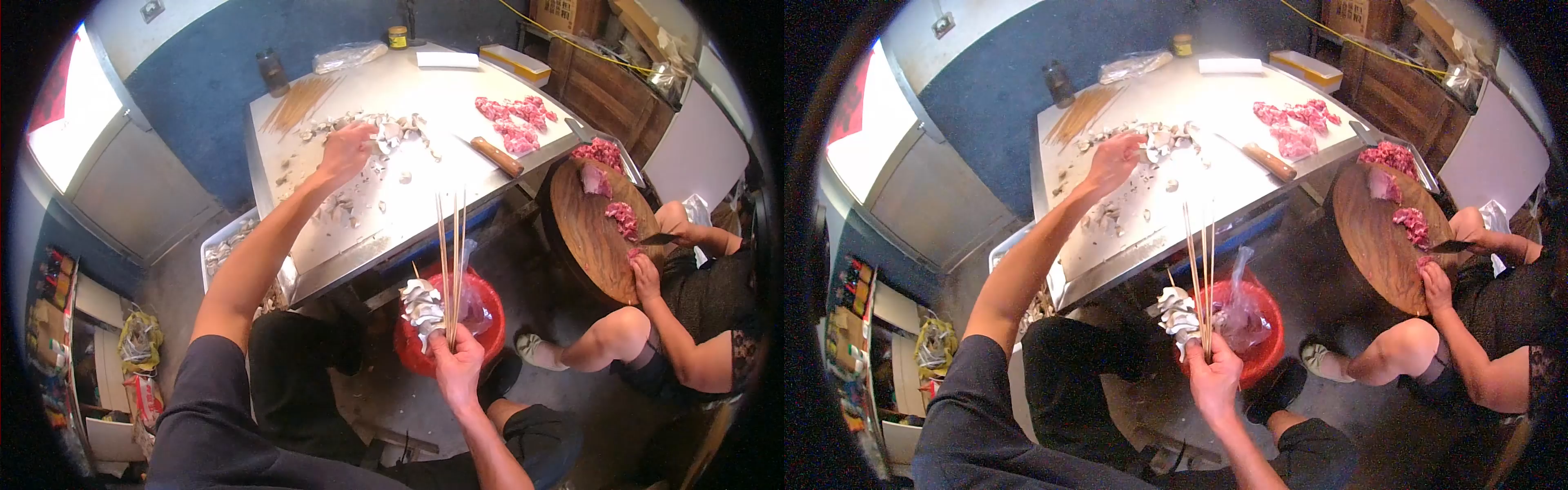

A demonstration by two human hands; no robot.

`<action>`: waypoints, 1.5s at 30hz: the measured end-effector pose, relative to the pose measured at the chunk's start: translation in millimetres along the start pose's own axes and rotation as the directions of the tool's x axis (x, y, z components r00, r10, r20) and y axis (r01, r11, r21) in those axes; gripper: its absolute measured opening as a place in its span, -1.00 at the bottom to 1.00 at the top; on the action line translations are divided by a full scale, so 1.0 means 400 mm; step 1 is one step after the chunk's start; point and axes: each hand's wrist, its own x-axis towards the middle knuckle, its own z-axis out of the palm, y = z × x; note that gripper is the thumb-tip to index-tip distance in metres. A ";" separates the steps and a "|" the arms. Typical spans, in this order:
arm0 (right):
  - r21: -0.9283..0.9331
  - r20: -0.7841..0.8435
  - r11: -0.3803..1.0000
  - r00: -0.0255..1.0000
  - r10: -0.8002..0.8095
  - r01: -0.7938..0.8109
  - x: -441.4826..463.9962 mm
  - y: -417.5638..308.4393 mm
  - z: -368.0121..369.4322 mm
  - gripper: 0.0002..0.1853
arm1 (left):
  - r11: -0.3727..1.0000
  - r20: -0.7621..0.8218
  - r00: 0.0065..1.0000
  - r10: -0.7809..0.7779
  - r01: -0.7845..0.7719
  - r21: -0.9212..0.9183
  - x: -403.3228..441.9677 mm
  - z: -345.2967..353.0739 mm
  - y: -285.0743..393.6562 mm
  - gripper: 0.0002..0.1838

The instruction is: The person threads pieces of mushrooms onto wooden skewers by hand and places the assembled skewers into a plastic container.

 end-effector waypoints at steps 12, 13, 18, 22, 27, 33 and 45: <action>-0.039 -0.022 0.999 1.000 0.020 -0.021 -0.001 0.003 -0.002 -0.89 | 0.997 -0.057 0.998 -0.029 0.033 0.075 0.049 0.002 0.009 -0.76; -0.060 -0.024 0.998 0.999 0.025 -0.027 -0.001 0.002 -0.003 -0.89 | 0.997 -0.056 0.998 -0.027 0.031 0.074 0.067 0.006 0.005 -0.76; -0.014 -0.033 1.000 0.999 0.012 -0.013 0.001 0.009 -0.002 -0.88 | 0.977 0.150 0.985 -0.090 0.058 0.206 0.136 0.034 0.028 -0.74; -0.055 -0.035 0.999 0.999 0.001 -0.003 -0.002 -0.012 -0.004 -0.87 | 0.942 0.292 0.947 -0.133 0.029 0.334 0.158 0.049 0.032 -0.70; -0.074 -0.035 0.996 0.998 -0.055 0.053 -0.006 -0.006 -0.004 -0.87 | 0.953 0.298 0.947 -0.116 0.021 0.303 0.129 0.054 -0.001 -0.68; -0.080 -0.049 0.996 0.998 -0.042 0.038 -0.005 -0.007 -0.012 -0.86 | 0.953 0.238 0.953 -0.186 0.115 0.282 0.132 0.060 0.007 -0.66; -0.063 -0.056 0.994 0.995 -0.088 0.085 -0.006 -0.021 -0.012 -0.89 | 0.601 0.241 0.908 -0.343 0.409 -0.687 -0.035 -0.047 0.077 -0.70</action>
